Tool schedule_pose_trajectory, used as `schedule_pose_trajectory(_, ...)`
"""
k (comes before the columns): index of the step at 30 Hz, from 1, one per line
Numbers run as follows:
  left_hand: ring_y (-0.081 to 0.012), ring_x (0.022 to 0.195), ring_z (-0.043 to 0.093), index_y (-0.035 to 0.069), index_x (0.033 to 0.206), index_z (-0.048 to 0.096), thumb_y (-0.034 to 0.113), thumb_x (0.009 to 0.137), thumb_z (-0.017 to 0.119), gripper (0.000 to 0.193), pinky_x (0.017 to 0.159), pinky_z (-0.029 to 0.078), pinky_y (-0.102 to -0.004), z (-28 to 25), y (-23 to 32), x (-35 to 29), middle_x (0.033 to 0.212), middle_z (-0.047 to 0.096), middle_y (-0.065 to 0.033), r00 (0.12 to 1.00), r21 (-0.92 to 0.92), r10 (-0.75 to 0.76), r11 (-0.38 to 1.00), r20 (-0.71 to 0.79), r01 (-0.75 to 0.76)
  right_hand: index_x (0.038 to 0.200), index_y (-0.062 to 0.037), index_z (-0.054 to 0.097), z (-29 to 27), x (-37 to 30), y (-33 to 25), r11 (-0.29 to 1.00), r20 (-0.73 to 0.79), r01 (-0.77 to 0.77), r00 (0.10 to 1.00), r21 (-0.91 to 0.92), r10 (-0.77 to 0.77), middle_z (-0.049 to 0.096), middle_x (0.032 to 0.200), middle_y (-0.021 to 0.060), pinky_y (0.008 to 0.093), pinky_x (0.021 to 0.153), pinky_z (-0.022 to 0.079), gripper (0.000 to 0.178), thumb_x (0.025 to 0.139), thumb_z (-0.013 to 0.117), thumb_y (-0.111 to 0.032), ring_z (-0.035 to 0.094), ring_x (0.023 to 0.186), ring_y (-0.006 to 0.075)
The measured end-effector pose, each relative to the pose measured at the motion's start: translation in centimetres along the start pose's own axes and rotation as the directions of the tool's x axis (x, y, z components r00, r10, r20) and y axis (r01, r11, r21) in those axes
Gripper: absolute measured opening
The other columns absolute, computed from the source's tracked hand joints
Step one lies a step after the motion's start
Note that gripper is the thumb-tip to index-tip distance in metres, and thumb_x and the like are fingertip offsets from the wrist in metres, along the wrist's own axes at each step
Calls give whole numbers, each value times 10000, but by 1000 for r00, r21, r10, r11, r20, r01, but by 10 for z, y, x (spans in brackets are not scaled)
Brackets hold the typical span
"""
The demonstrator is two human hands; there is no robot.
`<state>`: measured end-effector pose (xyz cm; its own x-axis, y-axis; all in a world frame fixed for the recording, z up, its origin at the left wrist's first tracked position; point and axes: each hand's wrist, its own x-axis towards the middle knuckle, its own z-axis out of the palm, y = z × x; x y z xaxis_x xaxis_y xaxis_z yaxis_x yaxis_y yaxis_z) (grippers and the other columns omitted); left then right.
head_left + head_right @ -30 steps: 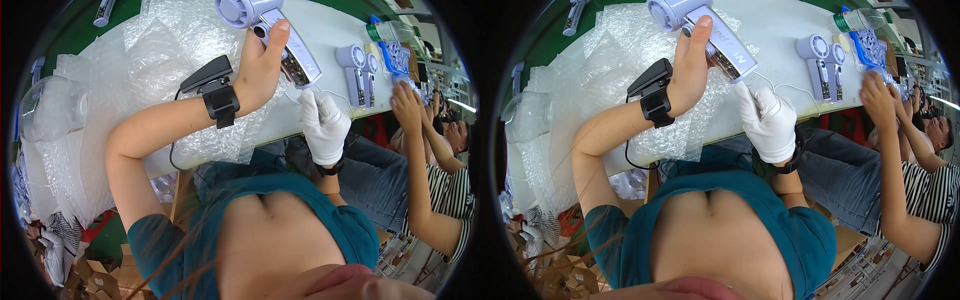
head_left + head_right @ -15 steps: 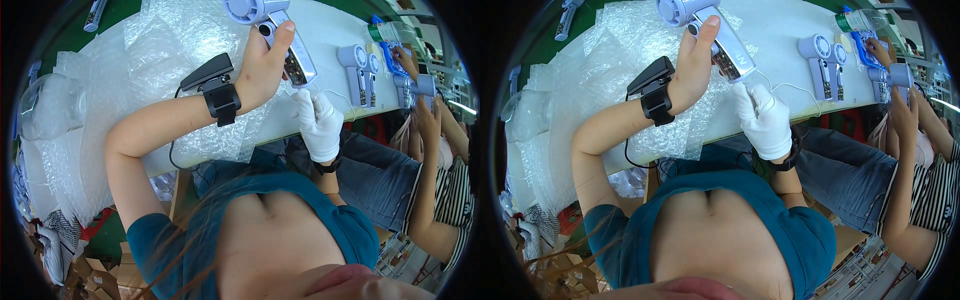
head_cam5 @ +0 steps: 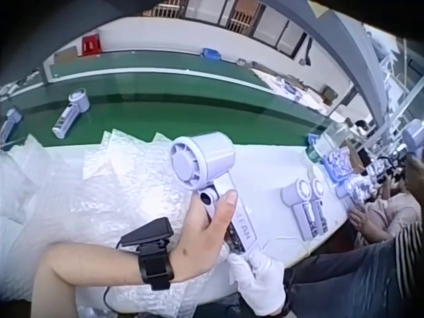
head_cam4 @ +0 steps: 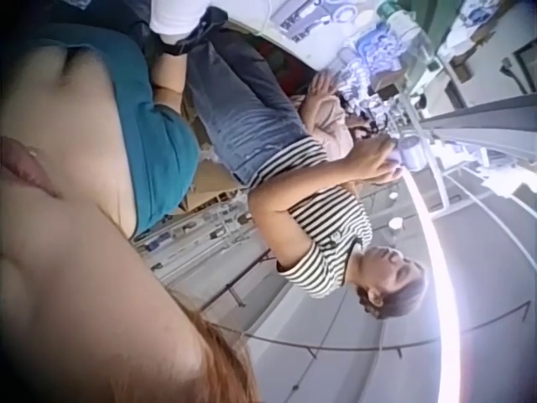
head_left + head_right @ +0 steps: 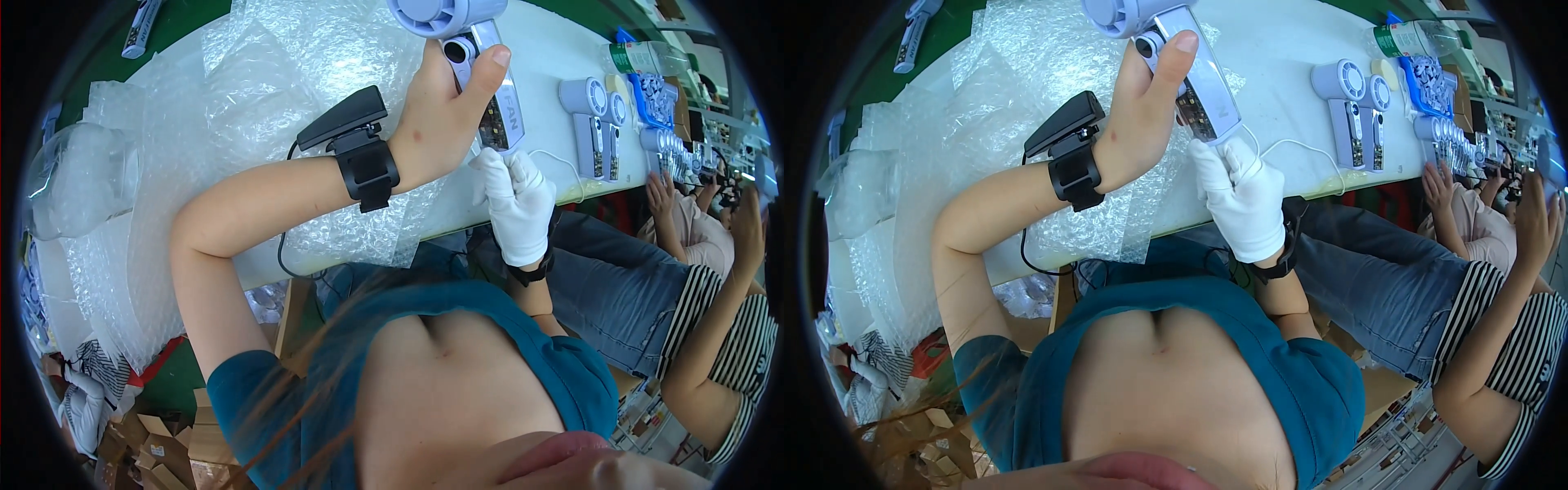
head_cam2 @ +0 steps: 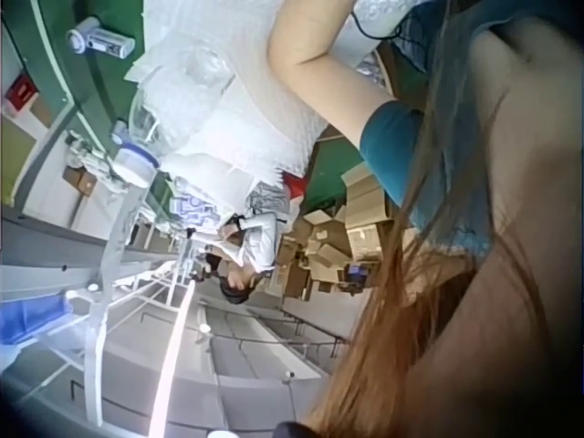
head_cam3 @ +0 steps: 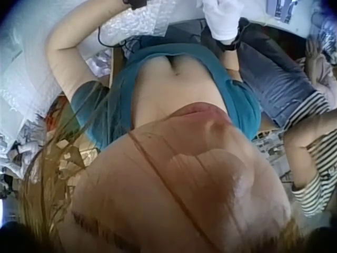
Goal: The person picks up a handheld fan and inserts a charging cable into its port before setting it aside. They then move some bubble wrap and repeat the process with another handheld fan.
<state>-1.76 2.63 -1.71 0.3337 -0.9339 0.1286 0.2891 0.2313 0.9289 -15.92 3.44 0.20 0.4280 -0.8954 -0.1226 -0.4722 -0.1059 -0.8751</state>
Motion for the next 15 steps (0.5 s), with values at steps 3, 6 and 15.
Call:
schedule_pose_trajectory(3,-90,717,489,9,1018,381,355,891,505,388,649,420,-245,-2,0,0,796,511,-42,997,20,79,997,-12,-78,793,24,622,3,1,-11,998,-52,15,998,-61,-18,538,558,-7,195,464,334,184,869,574,-136,427,497,28)
schedule_pose_trajectory(6,-88,693,490,7,1007,379,344,887,513,383,636,418,-244,-3,-1,-2,774,513,-36,986,64,168,984,-21,-167,786,25,625,5,1,-14,998,-61,-4,998,-70,-1,539,559,-5,196,467,336,181,866,577,-131,430,498,28)
schedule_pose_trajectory(15,-89,697,488,13,1010,367,347,882,519,389,634,416,-244,1,-2,-4,775,501,-35,969,-2,246,969,-27,-246,826,30,624,5,-4,-12,999,-86,21,996,-50,-25,545,568,-6,185,491,342,158,867,571,-113,443,517,28)
